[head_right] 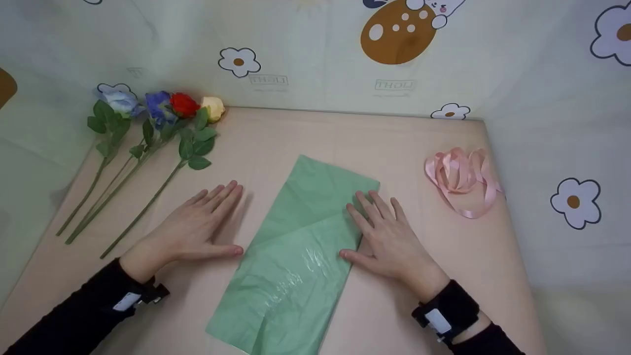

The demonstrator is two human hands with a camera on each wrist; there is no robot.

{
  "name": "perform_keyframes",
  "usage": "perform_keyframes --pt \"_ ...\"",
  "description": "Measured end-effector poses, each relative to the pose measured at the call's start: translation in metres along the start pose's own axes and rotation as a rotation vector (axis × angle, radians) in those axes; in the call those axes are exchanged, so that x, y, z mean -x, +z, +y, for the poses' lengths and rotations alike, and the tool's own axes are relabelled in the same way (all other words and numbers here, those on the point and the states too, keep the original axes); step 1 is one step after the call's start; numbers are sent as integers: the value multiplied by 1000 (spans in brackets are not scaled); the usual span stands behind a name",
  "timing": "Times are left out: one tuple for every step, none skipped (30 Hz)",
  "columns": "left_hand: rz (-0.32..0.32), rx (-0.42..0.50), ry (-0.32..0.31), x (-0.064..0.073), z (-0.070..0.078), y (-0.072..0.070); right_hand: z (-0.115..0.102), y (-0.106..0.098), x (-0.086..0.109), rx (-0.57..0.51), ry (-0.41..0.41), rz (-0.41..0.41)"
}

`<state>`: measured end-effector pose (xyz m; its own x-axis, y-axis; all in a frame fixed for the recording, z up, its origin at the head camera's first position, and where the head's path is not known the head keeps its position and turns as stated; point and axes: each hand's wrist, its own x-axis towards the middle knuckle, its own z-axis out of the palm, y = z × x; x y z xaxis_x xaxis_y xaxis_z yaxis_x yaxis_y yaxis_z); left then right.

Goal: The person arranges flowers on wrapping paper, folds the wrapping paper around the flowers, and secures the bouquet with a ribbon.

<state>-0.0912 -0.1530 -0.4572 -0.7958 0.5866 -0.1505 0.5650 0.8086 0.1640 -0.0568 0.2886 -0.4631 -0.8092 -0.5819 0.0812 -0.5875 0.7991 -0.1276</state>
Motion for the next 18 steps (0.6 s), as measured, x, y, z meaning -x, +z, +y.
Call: perform_keyframes --pt "-11 18 -13 -2 3 1 0 1 0 1 -3 0" --pt "-20 33 -24 -4 7 2 -1 3 0 3 -6 0" --pt "-22 43 -30 -7 10 2 -2 4 1 3 -8 0" --pt "-19 47 -32 -9 14 3 -3 5 1 3 -6 -1" --pt "-11 50 -34 -11 18 4 -4 6 1 1 -1 -3" --pt "1 53 -35 -12 22 5 -5 7 2 -1 5 -5" --pt "20 51 -32 -14 26 7 -6 9 2 -5 13 -8" --pt "42 47 -28 -15 29 8 -7 10 2 -6 21 -14" --pt "72 40 -20 -16 33 9 -8 11 2 -6 30 -21" --pt "104 32 -15 -18 37 11 -8 12 1 -6 37 -28" --pt "135 23 -10 -19 40 12 -9 14 1 -5 43 -36" --pt "166 11 -2 -20 43 14 -10 15 0 -4 46 -45" --pt "193 -5 4 -21 46 16 -10 16 -1 -4 50 -55" --pt "216 -11 7 -22 49 17 -11 17 -1 0 53 -65" --pt "233 -10 6 -23 52 18 -11 18 -2 0 58 -71" --pt "246 1 1 -24 54 19 -11 19 -3 1 63 -77" --pt "251 18 -6 -25 57 20 -12 19 -4 4 69 -83" --pt "254 44 -16 -26 59 20 -12 20 -6 6 75 -86"
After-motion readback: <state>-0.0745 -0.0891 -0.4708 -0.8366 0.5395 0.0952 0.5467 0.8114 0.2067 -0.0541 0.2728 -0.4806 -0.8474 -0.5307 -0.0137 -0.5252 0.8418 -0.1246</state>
